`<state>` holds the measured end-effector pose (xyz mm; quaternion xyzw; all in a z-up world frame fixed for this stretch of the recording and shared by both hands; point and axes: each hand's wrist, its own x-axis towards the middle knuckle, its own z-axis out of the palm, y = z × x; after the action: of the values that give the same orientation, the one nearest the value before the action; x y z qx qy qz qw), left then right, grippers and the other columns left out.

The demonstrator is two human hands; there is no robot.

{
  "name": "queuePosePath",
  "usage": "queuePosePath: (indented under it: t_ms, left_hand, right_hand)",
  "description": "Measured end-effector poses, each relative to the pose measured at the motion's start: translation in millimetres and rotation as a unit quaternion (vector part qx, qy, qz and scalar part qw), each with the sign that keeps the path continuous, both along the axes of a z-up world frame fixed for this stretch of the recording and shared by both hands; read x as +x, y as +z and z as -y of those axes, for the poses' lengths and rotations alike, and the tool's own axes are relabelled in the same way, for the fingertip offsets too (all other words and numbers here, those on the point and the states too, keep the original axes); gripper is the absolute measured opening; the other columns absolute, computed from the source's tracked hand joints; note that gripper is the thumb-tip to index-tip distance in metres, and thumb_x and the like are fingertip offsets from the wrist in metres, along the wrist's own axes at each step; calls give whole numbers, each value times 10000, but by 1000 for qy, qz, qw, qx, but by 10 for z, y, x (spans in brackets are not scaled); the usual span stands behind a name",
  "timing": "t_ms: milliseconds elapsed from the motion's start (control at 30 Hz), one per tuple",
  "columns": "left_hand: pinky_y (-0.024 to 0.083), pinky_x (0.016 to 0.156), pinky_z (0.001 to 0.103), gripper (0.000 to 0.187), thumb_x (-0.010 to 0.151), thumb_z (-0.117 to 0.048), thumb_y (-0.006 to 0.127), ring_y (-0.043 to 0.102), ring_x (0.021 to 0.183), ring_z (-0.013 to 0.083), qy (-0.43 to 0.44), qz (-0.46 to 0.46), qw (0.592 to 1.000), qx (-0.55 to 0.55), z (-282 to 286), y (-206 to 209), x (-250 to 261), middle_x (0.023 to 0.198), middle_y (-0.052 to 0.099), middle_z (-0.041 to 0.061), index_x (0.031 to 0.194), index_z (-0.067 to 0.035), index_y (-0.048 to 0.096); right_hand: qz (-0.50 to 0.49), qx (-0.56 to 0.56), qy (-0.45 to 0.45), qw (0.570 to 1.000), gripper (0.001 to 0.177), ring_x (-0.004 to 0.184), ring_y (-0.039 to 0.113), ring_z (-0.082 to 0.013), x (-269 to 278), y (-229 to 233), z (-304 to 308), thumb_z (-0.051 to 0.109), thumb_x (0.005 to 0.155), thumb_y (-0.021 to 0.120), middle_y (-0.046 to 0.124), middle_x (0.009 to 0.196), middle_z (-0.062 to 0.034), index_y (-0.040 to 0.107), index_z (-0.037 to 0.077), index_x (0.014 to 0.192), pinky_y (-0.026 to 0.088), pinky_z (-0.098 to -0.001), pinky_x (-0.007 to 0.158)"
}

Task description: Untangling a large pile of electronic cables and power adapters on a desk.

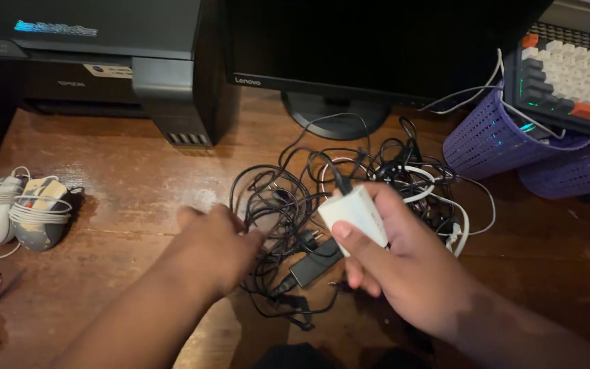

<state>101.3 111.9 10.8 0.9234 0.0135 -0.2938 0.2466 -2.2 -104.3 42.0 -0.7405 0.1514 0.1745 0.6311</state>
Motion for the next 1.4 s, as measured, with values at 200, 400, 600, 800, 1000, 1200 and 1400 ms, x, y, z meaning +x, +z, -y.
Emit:
queuePosePath:
  t_ms: [200, 400, 600, 800, 1000, 1200, 1400]
  left_hand:
    - [478, 978, 362, 341, 990, -243, 619, 625, 1140, 305, -139, 364, 870, -301, 310, 310, -205, 1272, 607, 171, 1244, -16, 606]
    - [483, 699, 252, 361, 1079, -286, 451, 541, 744, 107, 13, -59, 793, -606, 633, 381, -294, 823, 577, 7, 1262, -39, 641]
    - [358, 539, 204, 449, 1058, -323, 468, 413, 585, 49, 76, -151, 775, -609, 756, 394, -259, 712, 508, -59, 1431, -133, 631]
    - [441, 572, 205, 432, 1012, -249, 521, 492, 598, 57, 64, -177, 791, -583, 807, 330, -233, 734, 604, -40, 1411, -131, 635]
    - [496, 607, 209, 369, 968, -178, 596, 569, 634, 62, 115, -191, 805, -550, 720, 289, -166, 797, 703, -17, 1293, -58, 724]
    - [509, 611, 205, 393, 948, -177, 643, 604, 663, 67, 91, -189, 831, -515, 572, 143, -144, 904, 725, -12, 1313, -59, 732]
    - [513, 546, 235, 401, 924, -189, 619, 643, 651, 83, 100, -266, 828, -483, 532, 227, -127, 945, 732, 22, 1307, -111, 711]
  right_hand:
    - [18, 58, 39, 997, 472, 659, 564, -110, -61, -18, 269, 238, 1013, 596, 605, 819, -47, 444, 153, 1451, 457, -270, 567]
    - [70, 222, 52, 971, 482, 981, 649, -90, -37, 349, 205, 272, 1006, 497, 670, 1105, -59, 468, 85, 1450, 518, -255, 834]
    - [83, 430, 35, 898, 357, 808, 542, -139, -37, 339, 330, 267, 1123, 470, 624, 1116, -161, 459, -25, 1329, 450, -268, 667]
    - [139, 407, 14, 903, 333, 971, 649, -248, 141, 373, 319, 213, 1103, 490, 592, 1200, -171, 321, 112, 1372, 496, -312, 730]
    - [160, 342, -47, 925, 460, 994, 632, -236, 236, 175, 350, 100, 1068, 568, 587, 1240, -202, 323, 21, 1450, 548, -357, 758]
    - [202, 87, -144, 965, 528, 903, 714, -236, 392, 169, 228, 74, 941, 615, 621, 1215, -175, 319, 45, 1377, 605, -347, 690]
    - [187, 47, -194, 962, 597, 896, 717, -229, 419, 146, 218, 106, 918, 647, 628, 1205, -169, 253, 70, 1365, 626, -362, 722]
